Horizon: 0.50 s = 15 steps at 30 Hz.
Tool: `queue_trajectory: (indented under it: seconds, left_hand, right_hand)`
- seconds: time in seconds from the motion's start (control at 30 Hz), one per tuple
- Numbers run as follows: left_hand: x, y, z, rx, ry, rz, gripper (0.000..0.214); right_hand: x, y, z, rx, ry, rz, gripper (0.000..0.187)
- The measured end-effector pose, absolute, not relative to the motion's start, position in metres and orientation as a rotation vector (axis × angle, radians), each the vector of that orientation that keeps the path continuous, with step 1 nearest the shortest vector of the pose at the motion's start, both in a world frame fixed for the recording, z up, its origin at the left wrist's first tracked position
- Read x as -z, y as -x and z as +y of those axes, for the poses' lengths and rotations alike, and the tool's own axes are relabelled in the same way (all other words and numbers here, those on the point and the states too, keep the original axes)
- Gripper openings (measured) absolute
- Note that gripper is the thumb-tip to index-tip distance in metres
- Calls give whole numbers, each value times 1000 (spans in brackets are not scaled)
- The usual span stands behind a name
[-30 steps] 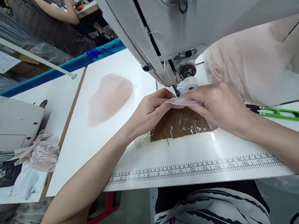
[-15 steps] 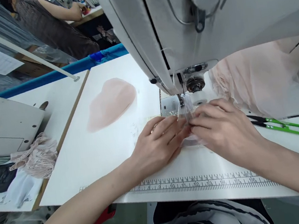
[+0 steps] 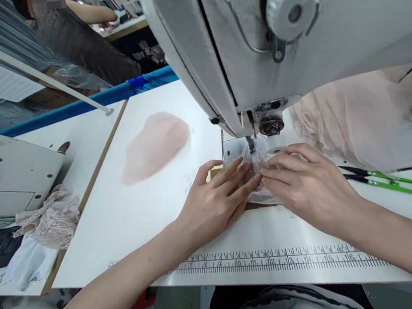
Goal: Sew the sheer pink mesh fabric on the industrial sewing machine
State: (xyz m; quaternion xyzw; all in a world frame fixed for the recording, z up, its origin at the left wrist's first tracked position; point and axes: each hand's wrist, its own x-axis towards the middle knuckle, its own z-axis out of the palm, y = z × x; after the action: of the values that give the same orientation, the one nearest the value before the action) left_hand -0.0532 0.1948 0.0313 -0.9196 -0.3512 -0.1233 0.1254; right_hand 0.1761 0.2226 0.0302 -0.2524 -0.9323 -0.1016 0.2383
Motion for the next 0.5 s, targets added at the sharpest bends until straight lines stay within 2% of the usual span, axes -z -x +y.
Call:
queue_trajectory:
  seconds: [0.5]
  left_hand:
    - [-23,60,227,391,2606,-1080,33]
  right_hand:
    - [-20,-169,248,437,765,-2528,27]
